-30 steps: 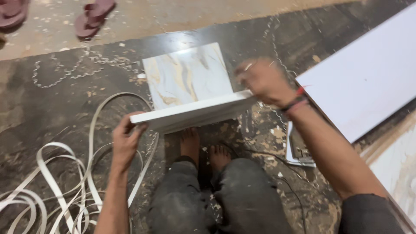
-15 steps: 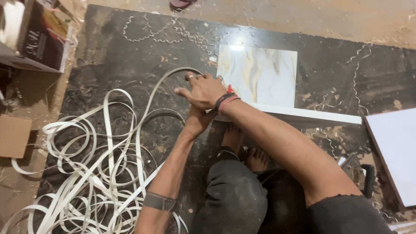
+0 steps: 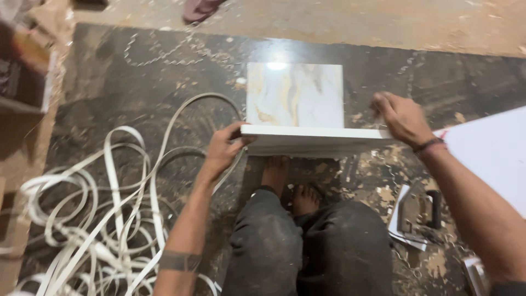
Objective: The person sits on the floor and applies white edge banding tape to the edges of marble-patterned particle board panels. They align the tape along a panel edge, press it with a heated edge-banding iron, then trim the excess tape ends with a small hand cutter and set finished panels on a stack.
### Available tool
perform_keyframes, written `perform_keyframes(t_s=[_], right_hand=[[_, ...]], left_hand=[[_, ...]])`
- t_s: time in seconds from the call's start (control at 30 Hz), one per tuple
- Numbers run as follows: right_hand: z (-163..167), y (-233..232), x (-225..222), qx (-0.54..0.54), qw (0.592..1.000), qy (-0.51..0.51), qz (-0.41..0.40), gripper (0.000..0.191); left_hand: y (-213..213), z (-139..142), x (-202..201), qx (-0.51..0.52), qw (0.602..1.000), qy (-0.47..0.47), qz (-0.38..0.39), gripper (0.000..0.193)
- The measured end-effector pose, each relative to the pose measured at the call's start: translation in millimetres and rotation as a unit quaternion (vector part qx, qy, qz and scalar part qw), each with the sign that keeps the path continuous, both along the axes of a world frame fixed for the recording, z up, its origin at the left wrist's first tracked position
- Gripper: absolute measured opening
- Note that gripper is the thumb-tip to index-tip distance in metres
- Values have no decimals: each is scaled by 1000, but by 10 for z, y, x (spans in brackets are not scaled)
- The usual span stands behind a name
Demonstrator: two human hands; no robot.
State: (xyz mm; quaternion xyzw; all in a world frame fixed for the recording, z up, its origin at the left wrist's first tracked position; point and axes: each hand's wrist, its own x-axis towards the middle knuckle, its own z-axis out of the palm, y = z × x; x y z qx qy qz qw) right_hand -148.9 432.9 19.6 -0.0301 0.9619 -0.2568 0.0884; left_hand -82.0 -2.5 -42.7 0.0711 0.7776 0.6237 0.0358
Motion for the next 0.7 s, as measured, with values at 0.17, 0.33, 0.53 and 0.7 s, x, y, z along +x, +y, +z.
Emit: perform_keyframes(t_s=[0.17,0.33,0.53,0.7], right_hand=[[-109,94,-11,-378,911,2,-166,63],[6,6,86,-55,989,132,-28,52],[135,-1391,88,-100,975,141,142,58],[-87,-2129,55,46,974,51,215,67]], left_hand=[[73,441,-72,-151,964,217,26,48],[543,597,-471,-310,924,220,37,44],[573,626,-515,-387,922,-25,-19,50],[514,688,-462,-381,923,-46,-13,52]])
